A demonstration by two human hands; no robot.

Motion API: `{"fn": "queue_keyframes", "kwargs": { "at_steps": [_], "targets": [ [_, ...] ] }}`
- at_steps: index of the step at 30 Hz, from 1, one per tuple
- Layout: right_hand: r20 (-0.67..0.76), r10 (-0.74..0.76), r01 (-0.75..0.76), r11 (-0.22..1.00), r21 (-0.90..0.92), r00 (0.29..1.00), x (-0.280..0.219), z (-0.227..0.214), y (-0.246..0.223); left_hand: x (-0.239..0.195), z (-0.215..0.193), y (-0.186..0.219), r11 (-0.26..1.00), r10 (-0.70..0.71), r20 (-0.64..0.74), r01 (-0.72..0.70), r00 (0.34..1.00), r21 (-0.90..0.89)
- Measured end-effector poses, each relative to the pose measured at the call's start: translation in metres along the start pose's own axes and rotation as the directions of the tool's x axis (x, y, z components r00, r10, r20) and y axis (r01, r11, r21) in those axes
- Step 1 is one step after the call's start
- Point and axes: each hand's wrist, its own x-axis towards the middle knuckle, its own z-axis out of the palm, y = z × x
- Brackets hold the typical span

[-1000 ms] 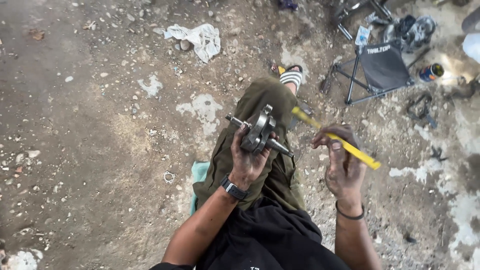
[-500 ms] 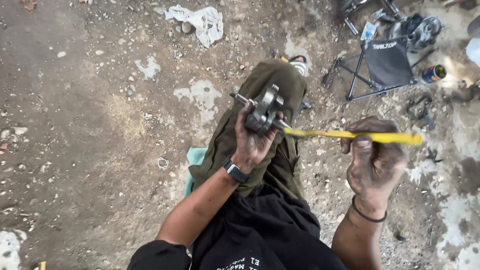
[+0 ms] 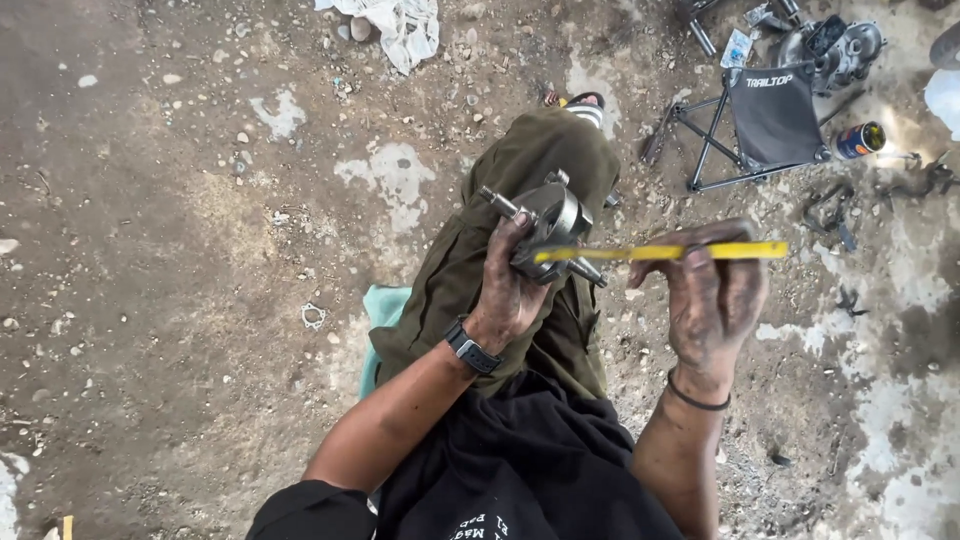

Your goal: The person holds a metal crankshaft-like part and uses a yellow-handled brush to scrub its surfaces. They rotate the part to access different areas and continue brushing throughout the clip.

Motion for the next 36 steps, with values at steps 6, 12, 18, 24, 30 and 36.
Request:
{"fn": "queue_keyframes", "kwargs": {
  "at_steps": [6, 12, 18, 24, 30, 36],
  "targets": [
    [0.036, 0.069, -0.072, 0.993, 0.089, 0.997, 0.004, -0.007, 0.006, -0.005, 0.019, 0.010, 0.999, 0.049, 0.063, -0.049, 0.997, -0.008],
    [0.083, 0.162, -0.171, 0.979, 0.115, 0.983, 0.003, -0.001, -0.022, 0.011, -0.031, -0.008, 1.000, -0.004, 0.011, 0.004, 1.000, 0.031],
    [-0.014, 0.227, -0.223, 0.966, 0.134, 0.974, 0.002, -0.001, -0.045, 0.008, -0.039, -0.016, 0.994, -0.041, -0.062, 0.047, 0.997, 0.100],
    [-0.196, 0.249, -0.192, 0.943, 0.270, 0.948, 0.003, -0.002, -0.051, -0.004, -0.026, -0.009, 0.980, -0.072, -0.042, 0.079, 0.997, 0.183],
    [-0.140, 0.152, -0.108, 0.954, 0.280, 0.978, 0.013, -0.007, -0.036, -0.005, -0.030, -0.010, 0.985, -0.107, -0.106, 0.120, 0.989, 0.128],
    [-0.035, 0.135, -0.128, 0.981, 0.148, 0.990, 0.029, 0.041, -0.012, -0.011, 0.000, 0.006, 0.988, 0.002, -0.073, 0.009, 0.997, 0.151]
  ]
}}
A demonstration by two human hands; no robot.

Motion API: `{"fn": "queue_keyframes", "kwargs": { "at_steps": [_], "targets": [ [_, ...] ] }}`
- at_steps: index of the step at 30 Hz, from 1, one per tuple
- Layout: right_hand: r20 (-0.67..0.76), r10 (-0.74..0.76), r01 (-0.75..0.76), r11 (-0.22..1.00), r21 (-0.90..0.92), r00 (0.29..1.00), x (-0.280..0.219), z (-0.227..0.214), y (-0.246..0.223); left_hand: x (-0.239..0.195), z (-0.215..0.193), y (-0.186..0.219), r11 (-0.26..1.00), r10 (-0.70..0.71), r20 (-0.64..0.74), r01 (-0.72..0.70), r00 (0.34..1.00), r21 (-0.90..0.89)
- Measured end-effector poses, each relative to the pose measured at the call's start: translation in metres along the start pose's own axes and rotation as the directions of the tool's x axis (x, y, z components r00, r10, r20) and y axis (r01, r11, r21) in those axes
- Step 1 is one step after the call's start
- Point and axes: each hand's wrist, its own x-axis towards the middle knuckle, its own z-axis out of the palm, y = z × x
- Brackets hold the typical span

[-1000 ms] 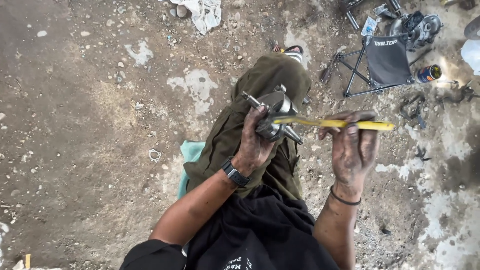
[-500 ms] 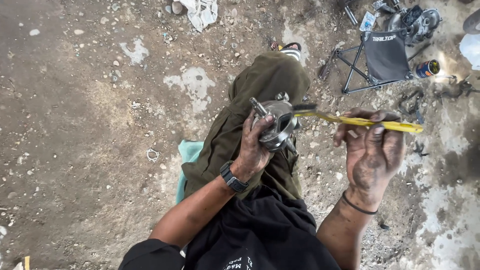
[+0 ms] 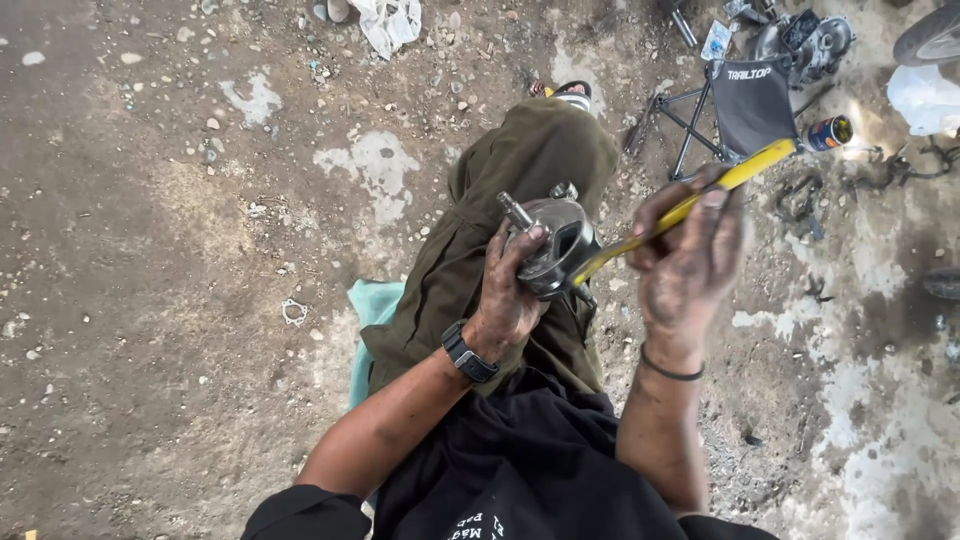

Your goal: The person holds a metal crankshaft-like part and uses a yellow-handled brush to scrub its surfaces. They rotate the part to access different areas and continue brushing throughout the clip.

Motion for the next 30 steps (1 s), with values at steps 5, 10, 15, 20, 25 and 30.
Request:
{"fn": "queue_keyframes", "kwargs": {
  "at_steps": [5, 10, 15, 20, 25, 30],
  "targets": [
    [-0.002, -0.005, 0.005, 0.997, -0.073, 1.000, 0.001, 0.021, 0.006, 0.004, 0.004, 0.007, 0.991, 0.019, -0.055, -0.026, 0.998, -0.129],
    [0.014, -0.155, 0.156, 0.983, -0.099, 0.988, 0.022, -0.003, 0.018, 0.004, 0.009, 0.016, 0.978, 0.012, 0.021, -0.007, 1.000, -0.208],
    [0.073, -0.126, 0.135, 0.980, -0.144, 0.989, 0.016, 0.023, 0.006, 0.010, -0.002, 0.004, 0.983, 0.032, 0.007, -0.030, 0.999, -0.184],
    [0.030, -0.207, 0.209, 0.976, -0.055, 0.978, 0.019, 0.014, 0.015, 0.013, -0.008, 0.001, 0.978, 0.008, 0.042, 0.001, 0.999, -0.210],
    [0.134, -0.058, 0.065, 0.997, -0.050, 0.989, 0.002, 0.009, 0.036, 0.010, -0.006, 0.003, 0.992, 0.015, 0.018, -0.012, 1.000, -0.125],
    [-0.002, -0.036, 0.036, 0.999, -0.036, 0.999, 0.006, 0.003, 0.032, 0.009, -0.002, 0.003, 0.985, 0.050, 0.058, -0.040, 0.997, -0.170]
  ]
}}
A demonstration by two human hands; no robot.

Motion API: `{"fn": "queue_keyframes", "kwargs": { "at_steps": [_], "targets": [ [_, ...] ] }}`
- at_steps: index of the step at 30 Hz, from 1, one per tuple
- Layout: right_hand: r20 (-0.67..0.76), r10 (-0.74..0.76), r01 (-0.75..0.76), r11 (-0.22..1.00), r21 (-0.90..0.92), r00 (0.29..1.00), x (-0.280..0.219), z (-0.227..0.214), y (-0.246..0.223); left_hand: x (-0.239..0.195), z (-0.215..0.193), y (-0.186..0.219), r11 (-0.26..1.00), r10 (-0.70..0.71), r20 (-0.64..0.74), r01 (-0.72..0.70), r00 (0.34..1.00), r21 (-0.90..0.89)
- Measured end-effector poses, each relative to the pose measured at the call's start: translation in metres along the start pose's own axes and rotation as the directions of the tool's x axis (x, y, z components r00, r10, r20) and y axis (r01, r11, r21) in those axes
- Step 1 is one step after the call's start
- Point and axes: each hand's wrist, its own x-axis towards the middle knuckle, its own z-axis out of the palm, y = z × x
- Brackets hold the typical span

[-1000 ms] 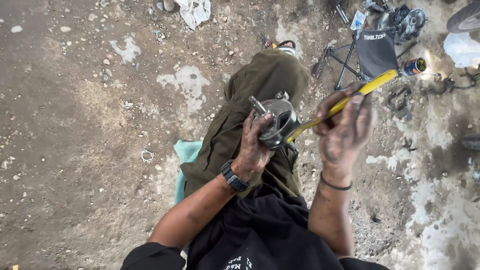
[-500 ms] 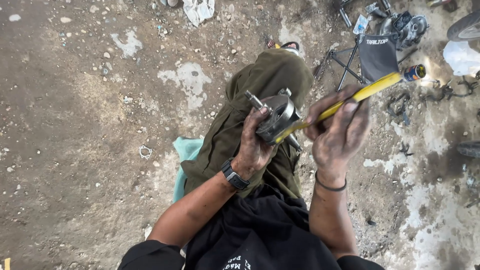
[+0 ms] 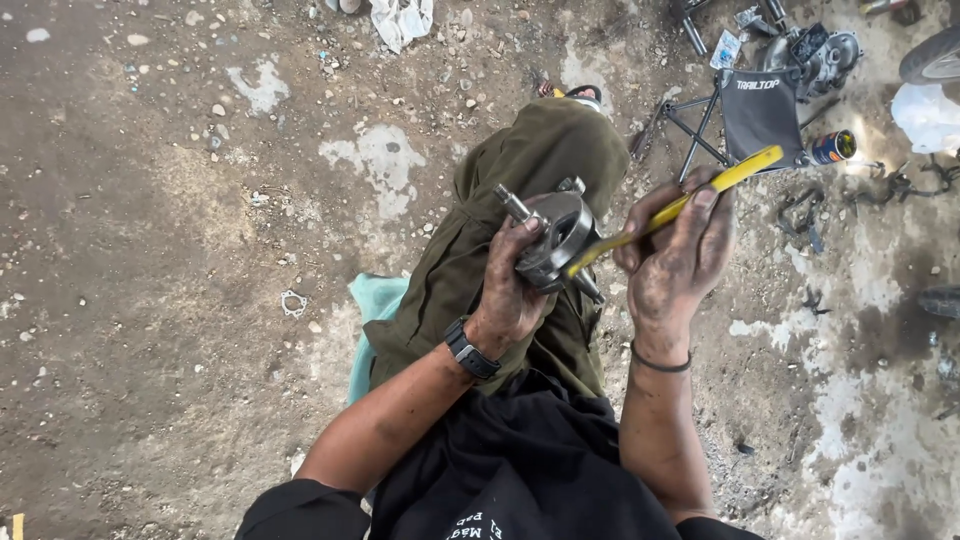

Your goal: The person holds a metal crankshaft-like part and uses a yellow-handled brush to scrub its surfaces. They rotate the part to access different areas and continue brushing throughout the clip.

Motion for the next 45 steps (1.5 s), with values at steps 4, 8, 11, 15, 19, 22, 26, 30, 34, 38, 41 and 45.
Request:
{"fn": "queue_keyframes", "kwargs": {
  "at_steps": [4, 8, 11, 15, 19, 22, 26, 30, 34, 38, 41, 45],
  "targets": [
    [0.025, 0.089, -0.091, 0.993, 0.074, 0.996, -0.009, -0.002, 0.000, 0.002, 0.007, 0.001, 1.000, 0.008, -0.005, -0.008, 1.000, -0.002],
    [-0.063, 0.078, -0.067, 0.984, 0.162, 0.995, -0.005, -0.020, 0.019, 0.007, -0.007, -0.003, 1.000, 0.017, 0.016, -0.017, 1.000, 0.000],
    [-0.066, 0.129, -0.118, 0.982, 0.148, 0.989, -0.011, 0.001, 0.003, 0.003, 0.005, 0.005, 0.999, -0.021, -0.034, 0.020, 0.999, -0.037],
    [-0.113, 0.124, -0.106, 0.983, 0.149, 0.986, -0.011, -0.012, 0.017, -0.007, 0.018, 0.016, 0.985, -0.128, -0.155, 0.108, 0.980, -0.133],
    [-0.128, 0.148, -0.127, 0.979, 0.161, 0.981, -0.022, -0.005, 0.012, -0.004, 0.012, 0.016, 0.962, -0.186, -0.289, 0.114, 0.939, -0.247],
    [-0.161, 0.182, -0.159, 0.976, 0.147, 0.970, -0.025, 0.004, -0.003, -0.005, 0.024, 0.017, 0.944, -0.196, -0.297, 0.098, 0.935, -0.313],
    [-0.230, 0.120, -0.094, 0.988, 0.120, 0.966, -0.032, -0.020, 0.014, 0.008, -0.020, 0.001, 0.944, -0.209, -0.248, 0.129, 0.946, -0.302],
    [-0.272, -0.142, 0.101, 0.982, -0.158, 0.952, -0.043, -0.014, 0.002, 0.015, -0.047, -0.015, 0.949, -0.213, -0.219, 0.147, 0.952, -0.280],
    [-0.134, -0.364, 0.345, 0.927, -0.143, 0.922, -0.052, -0.002, 0.007, 0.015, -0.054, -0.017, 0.963, -0.209, -0.195, 0.167, 0.958, -0.213],
    [-0.184, -0.271, 0.264, 0.963, -0.059, 0.945, -0.050, -0.001, 0.008, 0.017, -0.059, -0.016, 0.974, -0.184, -0.159, 0.158, 0.970, -0.165],
    [-0.121, -0.291, 0.279, 0.954, -0.111, 0.949, -0.041, -0.002, -0.005, 0.016, -0.061, -0.019, 0.968, -0.192, -0.182, 0.156, 0.964, -0.198],
    [-0.043, -0.373, 0.367, 0.923, -0.112, 0.927, -0.041, 0.000, -0.005, 0.014, -0.053, -0.016, 0.968, -0.183, -0.187, 0.143, 0.965, -0.208]
  ]
}}
